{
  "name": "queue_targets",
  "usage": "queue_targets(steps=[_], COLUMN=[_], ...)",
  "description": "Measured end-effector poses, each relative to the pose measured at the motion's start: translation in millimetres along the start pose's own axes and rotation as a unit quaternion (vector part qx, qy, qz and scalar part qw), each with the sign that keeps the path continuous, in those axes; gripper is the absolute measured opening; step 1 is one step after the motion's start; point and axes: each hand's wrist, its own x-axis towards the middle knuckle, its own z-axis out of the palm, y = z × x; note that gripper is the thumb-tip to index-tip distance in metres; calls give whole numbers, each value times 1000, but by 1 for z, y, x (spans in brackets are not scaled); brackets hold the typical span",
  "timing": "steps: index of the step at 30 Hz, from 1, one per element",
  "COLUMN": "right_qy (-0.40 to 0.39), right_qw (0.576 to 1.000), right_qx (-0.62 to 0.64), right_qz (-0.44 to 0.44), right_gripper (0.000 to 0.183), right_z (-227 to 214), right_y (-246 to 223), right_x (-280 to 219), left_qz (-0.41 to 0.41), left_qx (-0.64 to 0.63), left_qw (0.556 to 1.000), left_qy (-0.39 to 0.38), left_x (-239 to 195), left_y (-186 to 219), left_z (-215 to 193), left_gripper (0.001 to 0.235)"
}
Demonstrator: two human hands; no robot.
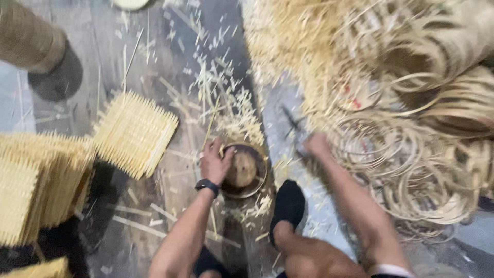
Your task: The person assembles small round woven trays by placing a pre-woven square mat over a circular wooden mold, then trimming the excess mat with shears. The finished trays are stacked nearby.
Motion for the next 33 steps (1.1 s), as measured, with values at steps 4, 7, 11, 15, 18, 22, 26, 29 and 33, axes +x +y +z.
queue_targets(steps=[4,7,11,15,18,22,26,29,33], right_qy=[44,62,-107,-125,-179,-165,-197,-230,-241], right_qw=[994,995,948,923,918,911,894,854,842], right_qx=[45,2,274,361,353,374,402,462,477], right_qz=[-94,-78,-122,-45,-18,-56,-2,64,74], right_gripper=[58,43,25,16,19,21,19,16,15], right_z=[6,11,59,82,74,70,64,67,64], right_y=[-23,-58,-77,-62,-62,-62,-51,-45,-49], right_x=[-96,-114,-94,-84,-77,-89,-112,-124,-118], left_qz=[-56,-63,-98,-74,-70,-82,-97,-278,-313], left_qx=[25,-74,-121,-8,31,-32,44,-118,-145], left_qw=[987,976,956,969,973,988,992,939,914], left_qy=[-148,-195,-248,-235,-219,-130,-66,-164,-213], left_x=[35,57,77,74,65,44,14,-2,5], left_y=[-33,-67,-76,-57,-34,-15,-49,-82,-95], left_z=[17,51,101,101,82,57,37,37,35], left_gripper=[45,39,38,30,27,31,31,33,37])
